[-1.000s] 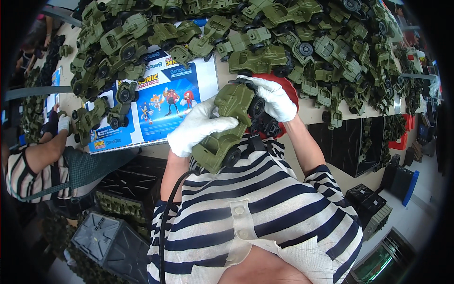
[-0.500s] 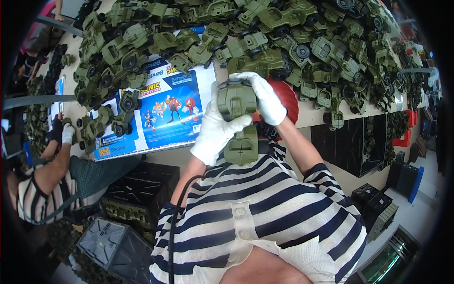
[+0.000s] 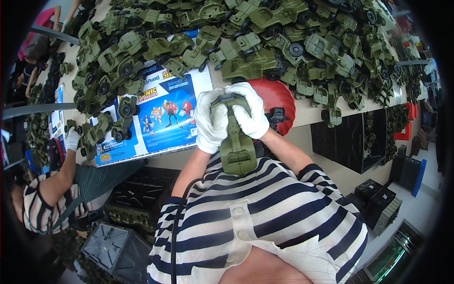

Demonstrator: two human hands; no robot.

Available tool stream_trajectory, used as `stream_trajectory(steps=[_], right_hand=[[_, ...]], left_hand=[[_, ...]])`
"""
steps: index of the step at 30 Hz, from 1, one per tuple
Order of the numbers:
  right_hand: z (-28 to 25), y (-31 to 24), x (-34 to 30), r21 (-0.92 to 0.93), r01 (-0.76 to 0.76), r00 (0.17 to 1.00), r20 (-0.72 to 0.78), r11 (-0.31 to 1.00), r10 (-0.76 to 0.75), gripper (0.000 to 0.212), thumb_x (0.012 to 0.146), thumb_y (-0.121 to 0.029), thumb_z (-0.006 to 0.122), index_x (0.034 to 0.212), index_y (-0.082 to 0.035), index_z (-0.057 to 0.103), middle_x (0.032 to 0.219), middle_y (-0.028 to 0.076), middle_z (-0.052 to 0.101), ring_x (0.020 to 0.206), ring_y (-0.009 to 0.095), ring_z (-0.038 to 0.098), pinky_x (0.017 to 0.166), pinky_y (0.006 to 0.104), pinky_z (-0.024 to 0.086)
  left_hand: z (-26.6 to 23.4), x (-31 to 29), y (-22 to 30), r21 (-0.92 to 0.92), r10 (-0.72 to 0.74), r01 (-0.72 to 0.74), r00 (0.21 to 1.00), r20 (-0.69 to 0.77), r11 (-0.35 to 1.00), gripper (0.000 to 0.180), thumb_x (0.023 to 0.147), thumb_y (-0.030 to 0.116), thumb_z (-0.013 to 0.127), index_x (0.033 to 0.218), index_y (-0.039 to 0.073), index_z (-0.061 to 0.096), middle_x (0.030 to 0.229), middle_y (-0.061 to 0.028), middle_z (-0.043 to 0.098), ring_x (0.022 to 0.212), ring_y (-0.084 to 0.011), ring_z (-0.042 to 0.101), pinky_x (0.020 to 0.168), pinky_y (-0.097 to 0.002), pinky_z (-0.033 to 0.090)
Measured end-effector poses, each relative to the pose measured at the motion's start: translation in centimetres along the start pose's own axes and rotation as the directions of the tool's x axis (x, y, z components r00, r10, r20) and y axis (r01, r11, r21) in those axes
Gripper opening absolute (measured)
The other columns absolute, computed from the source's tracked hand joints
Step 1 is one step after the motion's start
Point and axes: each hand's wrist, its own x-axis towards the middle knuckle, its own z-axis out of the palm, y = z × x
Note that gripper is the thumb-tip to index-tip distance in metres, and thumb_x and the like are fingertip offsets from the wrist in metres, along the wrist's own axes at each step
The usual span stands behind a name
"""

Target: The person assembles green toy tanks by hand. They pick up a tank body from a large pile on the table, insert a black wheel component into the body, and place the assembled unit back onto the table. This process is repeated continuously throughout the video.

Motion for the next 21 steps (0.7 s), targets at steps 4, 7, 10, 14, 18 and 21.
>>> stream_trajectory(steps=[4,7,10,14,18,21], right_hand=[[0.5,0.2,-0.3,-0.023,-0.056,0.995,-0.089,0.998,0.054,0.027,0.083,-0.006,0.062,0.11,0.0,0.062,0.103,0.018,0.065,0.092,0.036,0.063,0.083,0.0412,0.051],[0.5,2.1,-1.3,-0.069,-0.269,0.957,-0.133,0.961,0.259,0.026,0.09,-0.004,0.058,0.115,-0.001,0.062,0.11,0.015,0.065,0.104,0.029,0.063,0.093,0.0364,0.048],[-4.5,2.9,3.0,-0.099,-0.183,0.907,-0.4,0.978,0.129,0.018,0.093,-0.01,0.058,0.107,-0.001,0.065,0.103,0.015,0.067,0.097,0.028,0.065,0.087,0.0359,0.051],[-21.6,3.3,13.3,-0.601,0.06,0.699,-0.545,0.797,-0.464,0.027,0.1,-0.021,0.051,0.104,0.001,0.066,0.097,0.015,0.066,0.089,0.027,0.063,0.079,0.0382,0.051],[-39.7,-0.8,23.7,-0.463,-0.263,0.53,-0.802,0.847,-0.274,0.057,0.098,-0.047,0.053,0.122,0.003,0.061,0.12,0.021,0.065,0.111,0.031,0.06,0.098,0.0372,0.045],[-45.6,1.1,26.8,-0.367,-0.456,0.498,-0.86,0.81,-0.11,0.054,0.097,-0.046,0.058,0.12,0.002,0.062,0.114,0.012,0.068,0.104,0.027,0.062,0.091,0.0372,0.048]], left_hand=[[0.2,-0.1,-0.3,0.085,-0.023,0.021,1.0,0.022,0.996,0.032,0.09,0.019,0.056,0.113,-0.003,0.06,0.101,-0.0192,0.063,0.092,-0.0337,0.063,0.084,-0.0401,0.05],[0.8,0.2,-1.6,-0.023,-0.272,0.28,0.947,0.169,0.96,0.046,0.1,0.035,0.052,0.129,-0.001,0.053,0.121,-0.0177,0.06,0.114,-0.0279,0.057,0.097,-0.0381,0.045],[1.1,-0.4,-2.3,-0.212,-0.364,0.349,0.931,-0.031,0.913,0.058,0.103,0.042,0.049,0.144,0.001,0.041,0.136,-0.0158,0.052,0.12,-0.0249,0.053,0.099,-0.038,0.045],[-3.1,-0.5,-4.7,-0.249,-0.683,0.644,0.722,-0.115,0.723,0.052,0.103,0.039,0.051,0.14,0.002,0.047,0.133,-0.0104,0.055,0.112,-0.0183,0.056,0.088,-0.035,0.051],[-4.4,-1.5,-6.6,-0.224,-0.737,0.707,0.67,-0.093,0.671,0.042,0.102,0.034,0.055,0.129,0.002,0.056,0.115,-0.0051,0.062,0.094,-0.011,0.059,0.072,-0.0263,0.051],[-4.7,-1.9,-7.2,-0.252,-0.769,0.733,0.633,-0.088,0.632,0.037,0.1,0.027,0.059,0.125,0.001,0.057,0.107,-0.0046,0.063,0.088,-0.0088,0.059,0.067,-0.0227,0.049]])
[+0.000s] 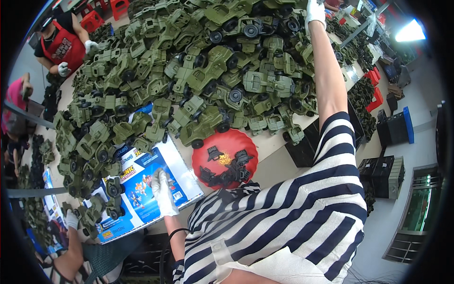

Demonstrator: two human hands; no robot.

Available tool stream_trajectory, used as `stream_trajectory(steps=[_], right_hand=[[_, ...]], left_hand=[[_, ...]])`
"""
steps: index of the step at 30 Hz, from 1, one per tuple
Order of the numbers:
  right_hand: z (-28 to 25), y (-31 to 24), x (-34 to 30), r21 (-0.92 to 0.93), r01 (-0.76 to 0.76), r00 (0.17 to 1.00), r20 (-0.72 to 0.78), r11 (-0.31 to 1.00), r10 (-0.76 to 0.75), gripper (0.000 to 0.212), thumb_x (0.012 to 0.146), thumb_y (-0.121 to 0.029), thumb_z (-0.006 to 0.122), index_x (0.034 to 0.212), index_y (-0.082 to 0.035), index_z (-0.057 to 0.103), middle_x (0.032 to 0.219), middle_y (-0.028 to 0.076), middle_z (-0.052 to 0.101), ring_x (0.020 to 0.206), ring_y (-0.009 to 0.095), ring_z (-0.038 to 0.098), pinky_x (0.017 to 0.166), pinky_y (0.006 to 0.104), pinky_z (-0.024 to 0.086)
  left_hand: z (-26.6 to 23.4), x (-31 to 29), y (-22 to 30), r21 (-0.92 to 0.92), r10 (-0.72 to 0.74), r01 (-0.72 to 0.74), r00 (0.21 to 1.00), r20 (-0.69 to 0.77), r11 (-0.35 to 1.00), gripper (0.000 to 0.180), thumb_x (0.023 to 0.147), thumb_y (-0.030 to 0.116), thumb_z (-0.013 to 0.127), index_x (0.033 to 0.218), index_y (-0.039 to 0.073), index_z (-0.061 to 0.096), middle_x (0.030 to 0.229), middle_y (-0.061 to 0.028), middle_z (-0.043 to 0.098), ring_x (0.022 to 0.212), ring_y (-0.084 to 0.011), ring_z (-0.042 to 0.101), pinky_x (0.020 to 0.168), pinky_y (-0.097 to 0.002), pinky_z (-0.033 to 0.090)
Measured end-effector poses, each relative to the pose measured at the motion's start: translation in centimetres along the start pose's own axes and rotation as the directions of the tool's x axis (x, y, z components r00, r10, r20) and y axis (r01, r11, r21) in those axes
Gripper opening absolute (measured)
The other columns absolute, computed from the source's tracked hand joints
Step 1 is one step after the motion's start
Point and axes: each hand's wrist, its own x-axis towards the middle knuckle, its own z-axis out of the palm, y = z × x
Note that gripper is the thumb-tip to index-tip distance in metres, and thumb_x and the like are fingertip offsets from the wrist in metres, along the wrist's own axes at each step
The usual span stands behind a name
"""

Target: The person assembles green toy tanks by hand. They pick up a tank body from a large pile on the table, insert a black wheel component into the body, and place the assembled unit back onto the table. This process is repeated continuously throughout the video.

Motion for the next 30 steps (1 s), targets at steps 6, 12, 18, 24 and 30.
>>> stream_trajectory(steps=[6,12,18,24,30], right_hand=[[1.3,8.1,-7.3,-0.407,0.351,0.929,0.263,0.843,-0.26,0.071,0.091,-0.059,0.053,0.134,-0.001,0.057,0.139,0.02,0.055,0.131,0.035,0.049,0.11,0.0419,0.036],[-3.3,14.3,-6.7,-0.362,0.189,0.96,0.266,0.913,-0.094,0.071,0.093,-0.052,0.061,0.141,-0.001,0.051,0.14,0.013,0.057,0.127,0.023,0.053,0.108,0.0337,0.037],[-5.0,15.1,-4.1,-0.231,0.273,0.809,0.581,0.934,-0.093,0.049,0.099,-0.04,0.059,0.138,-0.01,0.057,0.131,0.005,0.062,0.116,0.01,0.056,0.097,0.0255,0.042],[-6.2,6.5,-15.6,-0.323,0.613,0.763,0.48,0.721,-0.433,0.034,0.099,-0.028,0.06,0.127,-0.008,0.066,0.133,0.009,0.062,0.121,0.018,0.058,0.104,0.0296,0.043],[-5.5,-1.7,-35.3,0.064,0.614,0.559,0.669,0.787,-0.49,0.021,0.086,-0.009,0.072,0.107,-0.007,0.071,0.114,0.014,0.07,0.107,0.029,0.067,0.095,0.0376,0.052]], left_hand=[[-5.3,1.4,-3.7,0.374,0.342,-0.259,0.923,-0.174,0.89,0.03,0.098,0.019,0.061,0.117,-0.004,0.062,0.114,-0.0149,0.066,0.098,-0.0222,0.062,0.093,-0.0348,0.047],[-9.7,4.5,0.3,0.955,0.809,-0.165,0.577,-0.111,0.248,0.056,0.082,0.02,0.068,0.133,0.004,0.05,0.128,-0.0211,0.054,0.124,-0.0429,0.046,0.102,-0.0531,0.038],[-12.5,8.3,5.1,0.849,0.567,0.419,0.634,-0.527,0.322,0.095,0.071,0.046,0.081,0.146,0.011,0.034,0.145,-0.0179,0.043,0.139,-0.0404,0.035,0.107,-0.0588,0.03],[-13.5,6.9,4.4,0.943,0.27,0.318,0.903,-0.333,0.099,0.076,0.064,0.049,0.083,0.126,0.017,0.051,0.115,-0.0109,0.066,0.108,-0.0295,0.063,0.095,-0.0517,0.038],[-7.2,0.9,0.3,0.81,0.475,-0.586,0.723,0.501,0.036,0.068,0.064,0.016,0.081,0.126,0.017,0.054,0.122,-0.0118,0.061,0.122,-0.0311,0.054,0.108,-0.053,0.031]])
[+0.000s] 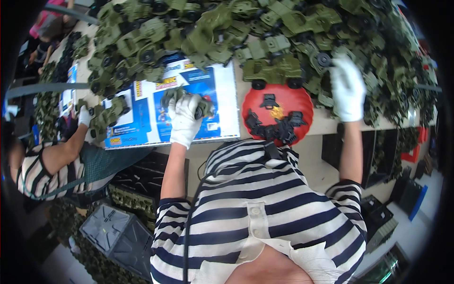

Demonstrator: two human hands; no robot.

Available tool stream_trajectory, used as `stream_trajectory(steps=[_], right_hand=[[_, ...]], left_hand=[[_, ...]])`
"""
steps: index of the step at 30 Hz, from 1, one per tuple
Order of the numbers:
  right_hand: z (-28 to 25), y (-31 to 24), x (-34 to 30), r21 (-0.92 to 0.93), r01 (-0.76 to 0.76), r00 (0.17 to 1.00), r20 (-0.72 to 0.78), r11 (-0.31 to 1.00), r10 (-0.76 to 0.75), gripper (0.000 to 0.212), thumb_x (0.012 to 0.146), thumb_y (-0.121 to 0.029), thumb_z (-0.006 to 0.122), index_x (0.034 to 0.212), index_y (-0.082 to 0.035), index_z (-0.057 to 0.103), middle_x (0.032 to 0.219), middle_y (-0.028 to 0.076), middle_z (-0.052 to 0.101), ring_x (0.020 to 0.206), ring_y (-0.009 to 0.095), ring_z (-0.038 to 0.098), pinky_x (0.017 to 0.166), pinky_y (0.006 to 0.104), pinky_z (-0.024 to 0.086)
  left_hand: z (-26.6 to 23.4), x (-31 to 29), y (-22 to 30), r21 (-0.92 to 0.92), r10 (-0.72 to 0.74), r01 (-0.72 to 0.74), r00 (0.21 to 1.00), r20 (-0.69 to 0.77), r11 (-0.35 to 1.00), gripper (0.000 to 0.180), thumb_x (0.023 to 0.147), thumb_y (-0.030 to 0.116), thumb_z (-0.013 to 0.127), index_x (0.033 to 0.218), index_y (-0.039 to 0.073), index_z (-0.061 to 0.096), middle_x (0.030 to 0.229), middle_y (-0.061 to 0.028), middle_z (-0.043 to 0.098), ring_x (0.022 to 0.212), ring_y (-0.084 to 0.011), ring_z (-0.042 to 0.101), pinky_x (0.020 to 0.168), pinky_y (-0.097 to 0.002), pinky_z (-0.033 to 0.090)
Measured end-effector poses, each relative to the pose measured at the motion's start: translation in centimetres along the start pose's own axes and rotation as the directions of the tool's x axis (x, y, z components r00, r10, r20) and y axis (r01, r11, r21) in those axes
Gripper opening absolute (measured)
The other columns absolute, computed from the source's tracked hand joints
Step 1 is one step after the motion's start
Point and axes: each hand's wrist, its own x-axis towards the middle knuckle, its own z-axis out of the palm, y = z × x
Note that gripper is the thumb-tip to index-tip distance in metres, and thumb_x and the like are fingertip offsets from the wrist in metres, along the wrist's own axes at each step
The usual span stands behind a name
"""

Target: The person assembles green toy tanks by hand. They pick up a tank body from a large pile on the table, insert a black wheel component into the body, and place the assembled unit back onto the table. This process is repeated continuously throughout the video.

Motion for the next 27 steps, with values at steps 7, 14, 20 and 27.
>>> stream_trajectory(steps=[7,14,20,27], right_hand=[[3.7,-0.2,-7.7,-0.091,-0.604,0.615,0.579,0.792,0.536,0.025,0.09,-0.028,0.066,0.102,-0.007,0.073,0.096,0.018,0.071,0.09,0.036,0.068,0.081,0.0411,0.054],[5.7,-2.8,-12.9,-0.408,-0.129,0.511,0.754,0.904,0.413,0.065,0.075,-0.026,0.075,0.135,-0.013,0.053,0.131,0.015,0.059,0.111,0.035,0.062,0.093,0.0448,0.052],[7.0,-0.5,-12.9,-0.297,-0.296,0.509,0.755,0.908,0.413,0.039,0.076,-0.022,0.076,0.112,-0.012,0.067,0.111,0.015,0.064,0.101,0.036,0.064,0.087,0.045,0.052],[6.8,-3.2,-10.7,0.242,-0.78,0.563,0.673,0.577,0.479,0.024,0.087,-0.009,0.072,0.108,-0.001,0.062,0.091,0.006,0.066,0.076,0.012,0.06,0.072,0.0289,0.052]], left_hand=[[-1.7,-1.2,4.3,-0.317,0.034,0.11,0.909,0.415,0.942,0.076,0.065,0.013,0.08,0.135,0.013,0.05,0.149,-0.0225,0.039,0.144,-0.0402,0.03,0.119,-0.0527,0.021],[2.2,2.0,7.3,-0.423,-0.733,0.613,0.643,-0.224,0.667,0.101,0.06,0.016,0.093,0.142,-0.001,0.036,0.124,-0.0179,0.05,0.112,-0.031,0.055,0.098,-0.0402,0.047],[1.5,1.6,3.8,-0.196,-0.759,0.749,0.55,-0.35,0.633,0.121,0.057,0.02,0.095,0.151,0.001,0.02,0.139,-0.0255,0.041,0.127,-0.0423,0.045,0.108,-0.0438,0.04],[0.3,-1.4,-1.4,-0.891,-0.707,0.441,0.594,0.383,-0.112,0.092,0.079,-0.011,0.064,0.155,0.0,0.015,0.115,-0.0147,0.064,0.092,-0.0152,0.062,0.085,-0.0271,0.05]])
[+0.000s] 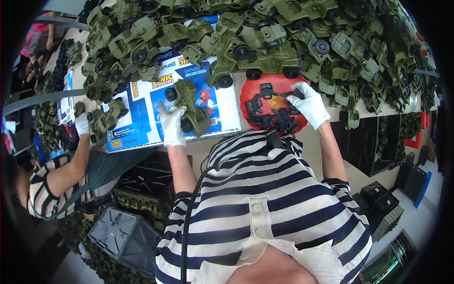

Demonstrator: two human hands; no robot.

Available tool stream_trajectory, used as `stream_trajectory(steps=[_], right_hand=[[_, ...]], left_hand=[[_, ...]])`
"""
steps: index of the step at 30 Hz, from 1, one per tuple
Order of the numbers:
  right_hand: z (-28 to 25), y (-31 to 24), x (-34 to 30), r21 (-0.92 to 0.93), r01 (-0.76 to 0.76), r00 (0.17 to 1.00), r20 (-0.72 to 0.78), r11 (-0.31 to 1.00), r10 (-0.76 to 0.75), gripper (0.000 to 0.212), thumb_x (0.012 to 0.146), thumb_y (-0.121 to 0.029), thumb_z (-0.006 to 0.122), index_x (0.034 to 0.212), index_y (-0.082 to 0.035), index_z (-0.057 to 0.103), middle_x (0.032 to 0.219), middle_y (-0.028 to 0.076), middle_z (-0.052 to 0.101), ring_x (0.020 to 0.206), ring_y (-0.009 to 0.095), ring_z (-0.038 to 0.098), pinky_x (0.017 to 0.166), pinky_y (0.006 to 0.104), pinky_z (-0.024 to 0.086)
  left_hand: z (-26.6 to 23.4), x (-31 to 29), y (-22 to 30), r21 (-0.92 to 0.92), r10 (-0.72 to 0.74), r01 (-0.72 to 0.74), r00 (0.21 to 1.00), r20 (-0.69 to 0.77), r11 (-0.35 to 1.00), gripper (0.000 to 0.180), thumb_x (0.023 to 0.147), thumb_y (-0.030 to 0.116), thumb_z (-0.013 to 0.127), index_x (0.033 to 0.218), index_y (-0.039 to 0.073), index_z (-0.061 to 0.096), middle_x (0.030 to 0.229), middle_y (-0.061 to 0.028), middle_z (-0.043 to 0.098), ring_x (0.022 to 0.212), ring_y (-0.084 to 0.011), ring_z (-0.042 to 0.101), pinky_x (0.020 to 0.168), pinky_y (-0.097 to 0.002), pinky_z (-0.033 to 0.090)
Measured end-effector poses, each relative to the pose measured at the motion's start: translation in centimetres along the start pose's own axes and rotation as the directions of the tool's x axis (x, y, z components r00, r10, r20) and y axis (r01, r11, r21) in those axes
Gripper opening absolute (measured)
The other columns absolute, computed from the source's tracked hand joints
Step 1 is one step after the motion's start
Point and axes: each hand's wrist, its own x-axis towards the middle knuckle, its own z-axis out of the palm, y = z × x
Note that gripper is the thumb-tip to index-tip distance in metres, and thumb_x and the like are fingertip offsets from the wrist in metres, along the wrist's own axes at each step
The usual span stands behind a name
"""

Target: The person assembles green toy tanks by hand. They pick up a tank body from a large pile on the table, insert a black wheel component into the body, and place the assembled unit back onto the table. This process is repeated continuously throughout the video.

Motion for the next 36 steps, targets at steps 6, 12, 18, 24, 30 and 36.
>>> stream_trajectory(steps=[6,12,18,24,30,36], right_hand=[[5.9,-1.3,1.7,0.274,0.077,0.983,0.138,0.959,-0.118,0.019,0.091,-0.004,0.068,0.107,-0.003,0.058,0.088,0.0,0.061,0.07,0.006,0.056,0.056,0.0201,0.044],[8.0,-4.0,2.2,0.527,-0.243,0.94,0.336,0.814,0.062,0.032,0.09,-0.011,0.069,0.119,-0.001,0.06,0.088,0.006,0.068,0.071,0.009,0.064,0.051,0.0214,0.047],[8.1,-5.0,1.7,0.676,-0.203,0.942,0.333,0.709,-0.048,0.035,0.09,-0.013,0.071,0.119,0.003,0.06,0.091,0.009,0.069,0.07,0.011,0.064,0.058,0.0242,0.05],[7.6,-7.2,0.8,0.56,0.149,0.939,0.179,0.815,-0.294,0.037,0.09,-0.013,0.071,0.124,-0.001,0.062,0.095,0.006,0.068,0.074,0.01,0.062,0.062,0.0245,0.049],[3.7,-8.5,1.2,0.532,-0.053,0.716,0.61,0.845,-0.339,0.05,0.092,-0.018,0.069,0.138,-0.005,0.055,0.119,0.006,0.063,0.102,0.01,0.057,0.09,0.0263,0.047],[3.1,-8.4,2.0,0.604,-0.111,0.828,0.495,0.789,-0.263,0.055,0.095,-0.017,0.065,0.144,0.001,0.046,0.124,0.007,0.061,0.105,0.011,0.055,0.095,0.0263,0.045]], left_hand=[[0.9,0.0,-2.5,0.021,-0.058,0.056,0.994,0.097,0.998,0.078,0.08,-0.014,0.056,0.152,0.0,0.028,0.114,-0.0121,0.065,0.093,-0.0132,0.063,0.082,-0.0246,0.051],[3.9,-0.3,-1.0,0.588,0.015,-0.05,0.998,0.063,0.807,0.125,0.066,0.027,0.09,0.155,-0.002,0.008,0.145,-0.025,0.046,0.127,-0.032,0.051,0.107,-0.0338,0.04],[2.6,-1.5,2.1,0.174,-0.152,0.096,0.927,0.343,0.98,0.099,0.076,-0.007,0.074,0.156,0.007,0.019,0.135,-0.0143,0.056,0.114,-0.0189,0.06,0.094,-0.0326,0.052],[4.0,-6.6,5.5,0.079,-0.164,0.153,0.696,0.699,0.985,0.096,0.078,-0.007,0.074,0.156,0.003,0.019,0.14,-0.0147,0.051,0.122,-0.0187,0.056,0.101,-0.0322,0.047],[6.3,-8.0,5.6,0.244,-0.191,0.022,0.691,0.697,0.97,0.095,0.078,-0.001,0.077,0.154,0.001,0.021,0.138,-0.0142,0.051,0.116,-0.0173,0.059,0.096,-0.0295,0.05],[7.5,-8.6,6.4,0.057,-0.106,0.095,0.667,0.737,0.994,0.09,0.079,0.002,0.079,0.152,-0.001,0.027,0.134,-0.0132,0.055,0.106,-0.0147,0.062,0.091,-0.0282,0.051]])
